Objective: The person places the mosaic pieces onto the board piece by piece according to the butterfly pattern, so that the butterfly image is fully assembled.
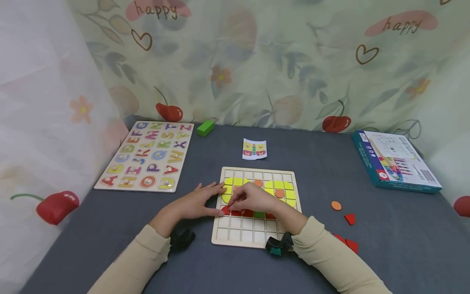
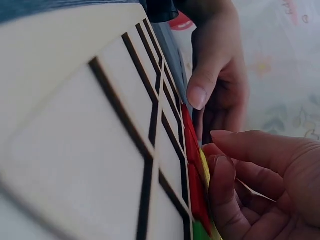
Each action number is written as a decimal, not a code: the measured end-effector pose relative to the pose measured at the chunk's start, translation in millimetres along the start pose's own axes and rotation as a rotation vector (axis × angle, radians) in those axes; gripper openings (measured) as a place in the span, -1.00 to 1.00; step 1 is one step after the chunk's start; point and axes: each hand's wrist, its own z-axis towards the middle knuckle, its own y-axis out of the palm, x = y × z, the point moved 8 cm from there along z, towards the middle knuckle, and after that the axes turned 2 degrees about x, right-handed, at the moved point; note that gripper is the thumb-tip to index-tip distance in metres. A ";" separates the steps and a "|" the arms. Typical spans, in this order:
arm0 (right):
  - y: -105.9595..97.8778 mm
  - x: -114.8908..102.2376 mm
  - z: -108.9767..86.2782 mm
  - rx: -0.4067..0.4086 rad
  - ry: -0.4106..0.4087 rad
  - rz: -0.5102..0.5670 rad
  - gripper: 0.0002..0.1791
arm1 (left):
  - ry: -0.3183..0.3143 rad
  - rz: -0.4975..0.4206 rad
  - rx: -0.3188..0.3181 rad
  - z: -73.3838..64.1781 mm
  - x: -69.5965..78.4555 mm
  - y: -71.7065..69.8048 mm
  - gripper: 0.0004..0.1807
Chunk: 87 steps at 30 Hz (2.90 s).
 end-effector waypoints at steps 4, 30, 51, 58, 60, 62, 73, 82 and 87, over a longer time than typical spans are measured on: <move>-8.3 8.4 -11.6 0.013 0.040 0.037 -0.87 | -0.016 -0.009 0.002 0.3 0.7 -0.9 -0.23; -125.8 83.5 -166.8 0.326 0.279 -0.030 -0.56 | -0.021 0.008 0.025 0.6 1.4 0.6 -0.25; -146.9 139.8 -241.7 0.336 0.398 -0.001 -0.45 | -0.009 0.018 0.024 -1.1 5.6 0.2 -0.23; -146.9 137.9 -238.9 0.344 0.363 -0.057 -0.51 | -0.019 0.025 0.024 0.2 4.9 1.1 -0.23; -146.6 137.4 -236.8 0.341 0.357 -0.067 -0.52 | -0.029 0.023 0.022 0.1 4.2 1.4 -0.23; -146.4 136.8 -235.0 0.335 0.347 -0.073 -0.54 | -0.032 0.021 0.025 0.3 4.0 1.4 -0.23; -144.8 130.0 -225.0 0.307 0.336 -0.002 -0.61 | -0.037 0.024 0.025 0.4 2.8 1.6 -0.23; -142.3 116.4 -197.9 0.278 0.283 0.053 -0.61 | -0.039 0.018 0.020 0.6 3.9 1.8 -0.24; -134.0 105.9 -177.4 0.238 0.249 0.096 -0.61 | -0.037 0.017 0.024 0.1 3.9 1.6 -0.24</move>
